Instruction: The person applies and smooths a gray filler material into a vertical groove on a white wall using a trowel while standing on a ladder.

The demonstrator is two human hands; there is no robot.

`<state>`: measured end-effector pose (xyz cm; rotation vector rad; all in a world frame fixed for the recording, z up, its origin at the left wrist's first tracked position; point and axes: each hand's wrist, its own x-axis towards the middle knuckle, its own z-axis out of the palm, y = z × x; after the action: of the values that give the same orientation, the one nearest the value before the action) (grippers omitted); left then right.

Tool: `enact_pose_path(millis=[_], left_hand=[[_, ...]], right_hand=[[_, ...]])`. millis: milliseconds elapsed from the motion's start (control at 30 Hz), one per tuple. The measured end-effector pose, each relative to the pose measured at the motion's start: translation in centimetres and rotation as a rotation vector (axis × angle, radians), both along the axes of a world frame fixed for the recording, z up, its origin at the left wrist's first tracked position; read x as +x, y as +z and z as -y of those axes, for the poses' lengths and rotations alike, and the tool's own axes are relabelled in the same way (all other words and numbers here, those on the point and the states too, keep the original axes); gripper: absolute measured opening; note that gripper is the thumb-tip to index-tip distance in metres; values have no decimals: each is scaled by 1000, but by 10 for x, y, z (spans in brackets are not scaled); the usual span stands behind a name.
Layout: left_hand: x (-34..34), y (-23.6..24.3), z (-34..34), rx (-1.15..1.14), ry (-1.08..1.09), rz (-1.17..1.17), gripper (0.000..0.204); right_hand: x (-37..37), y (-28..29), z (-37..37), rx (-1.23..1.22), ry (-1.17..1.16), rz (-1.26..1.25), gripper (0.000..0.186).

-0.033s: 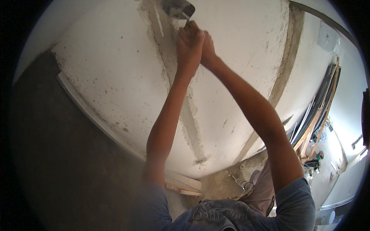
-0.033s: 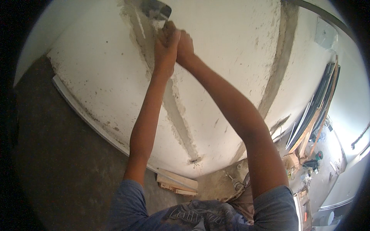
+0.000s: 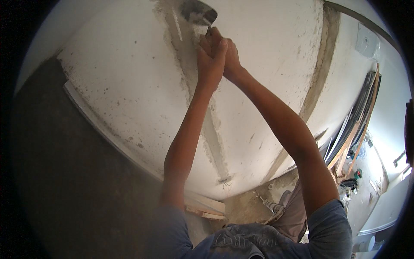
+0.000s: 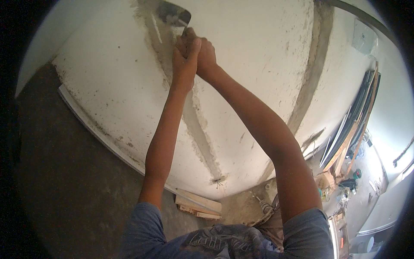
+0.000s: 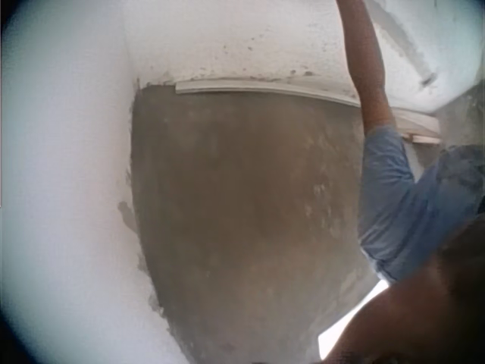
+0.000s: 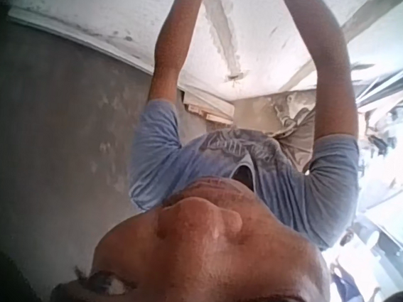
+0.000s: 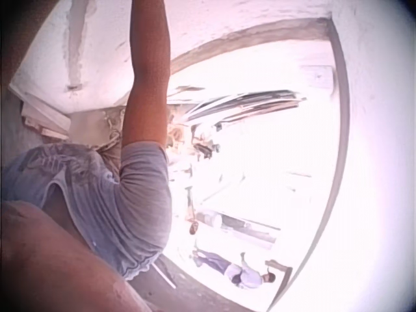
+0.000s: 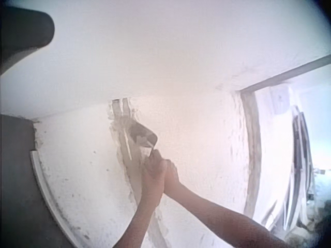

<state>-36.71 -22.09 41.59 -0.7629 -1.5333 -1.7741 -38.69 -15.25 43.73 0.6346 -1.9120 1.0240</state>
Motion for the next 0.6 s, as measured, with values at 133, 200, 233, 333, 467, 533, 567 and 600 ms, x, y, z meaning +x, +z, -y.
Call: enact_pose_path(millis=[133, 200, 233, 333, 467, 533, 567, 600], left_hand=[[7, -4, 2, -76, 63, 7, 81], [18, 16, -1, -83, 97, 87, 83], [20, 24, -5, -81, 102, 122, 83], [-1, -4, 2, -93, 177, -52, 85], [6, -7, -1, -142, 163, -27, 87], [25, 23, -10, -196, 261, -39, 87], [23, 29, -8, -174, 220, -24, 88], [18, 35, -3, -151, 180, -8, 89]], right_hand=[[2, -1, -6, 73, -24, -30, 38], [0, 16, -5, 25, 16, -75, 34], [-2, 17, -6, 7, 9, -95, 34], [-12, 0, -1, -34, 14, -100, 35], [-10, -8, -10, 104, -4, -223, 40], [-8, 22, -17, 110, -5, -261, 38], [-3, 36, -12, 53, 20, -187, 36], [-2, 42, -8, -4, 45, -112, 34]])
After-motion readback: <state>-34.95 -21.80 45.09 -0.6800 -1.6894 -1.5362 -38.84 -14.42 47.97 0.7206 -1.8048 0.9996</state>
